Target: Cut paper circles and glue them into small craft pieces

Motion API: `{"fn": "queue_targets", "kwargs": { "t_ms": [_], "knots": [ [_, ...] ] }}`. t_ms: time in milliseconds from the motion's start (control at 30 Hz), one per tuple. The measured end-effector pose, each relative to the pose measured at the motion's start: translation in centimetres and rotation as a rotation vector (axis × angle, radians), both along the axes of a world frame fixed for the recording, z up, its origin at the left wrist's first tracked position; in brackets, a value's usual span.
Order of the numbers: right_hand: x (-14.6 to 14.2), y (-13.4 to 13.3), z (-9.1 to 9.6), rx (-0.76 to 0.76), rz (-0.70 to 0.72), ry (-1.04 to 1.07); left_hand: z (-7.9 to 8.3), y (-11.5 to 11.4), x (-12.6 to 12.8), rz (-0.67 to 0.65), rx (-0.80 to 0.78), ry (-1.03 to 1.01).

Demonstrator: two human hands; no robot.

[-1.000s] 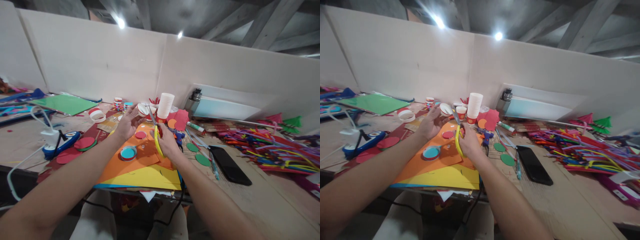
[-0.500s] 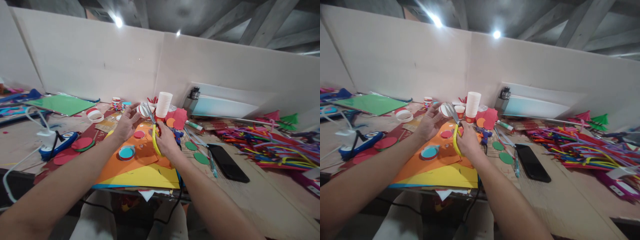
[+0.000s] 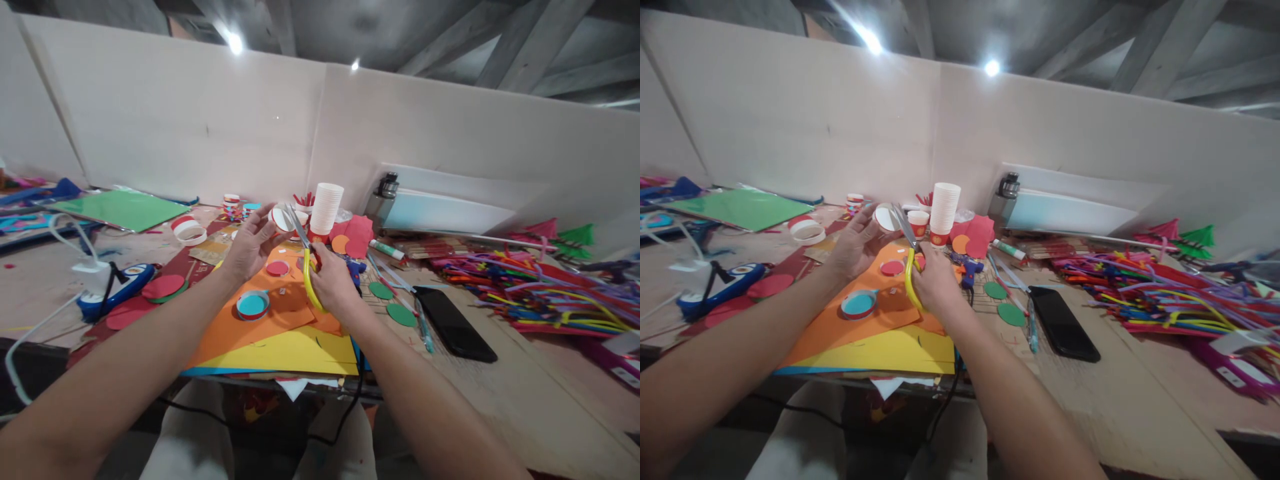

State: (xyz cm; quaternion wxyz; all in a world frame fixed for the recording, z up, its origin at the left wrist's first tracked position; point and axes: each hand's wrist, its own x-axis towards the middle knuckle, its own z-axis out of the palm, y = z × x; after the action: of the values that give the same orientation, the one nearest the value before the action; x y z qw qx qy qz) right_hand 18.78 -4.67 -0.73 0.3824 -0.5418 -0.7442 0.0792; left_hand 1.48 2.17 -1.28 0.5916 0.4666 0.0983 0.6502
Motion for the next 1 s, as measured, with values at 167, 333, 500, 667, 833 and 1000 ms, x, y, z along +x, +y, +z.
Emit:
{"fn": "queue_targets", "kwargs": {
  "t_ms": [167, 333, 500, 667, 833, 1000],
  "knots": [
    [0.1, -0.2, 0.3, -0.009, -0.037, -0.065, 0.4, -0.2, -0.2, 0.007, -0.042, -0.006],
    [0.2, -0.2, 0.5, -0.023, -0.060, -0.097, 0.5, -0.1, -0.5, -0.001, -0.066, -0.006],
    [0.8, 0.1, 0.3, 0.012, -0.034, -0.102, 0.3, -0.2, -0.4, -0.067, -0.058, 0.046],
    [0.9, 0.2, 0.2, 0.024, -0.071, -0.124, 0.2, -0.4, -0.1, -0.089, -0.072, 0.064],
    [0.9, 0.1, 0.5, 0.012, -0.093, -0.164, 0.5, -0.4, -0.4, -0.066, -0.104, 0.057],
    [1.0, 0.0, 0.7, 0.016, -0.078, -0.194, 1.0, -0.5, -0.5, -0.040, -0.168, 0.041]
  ]
}}
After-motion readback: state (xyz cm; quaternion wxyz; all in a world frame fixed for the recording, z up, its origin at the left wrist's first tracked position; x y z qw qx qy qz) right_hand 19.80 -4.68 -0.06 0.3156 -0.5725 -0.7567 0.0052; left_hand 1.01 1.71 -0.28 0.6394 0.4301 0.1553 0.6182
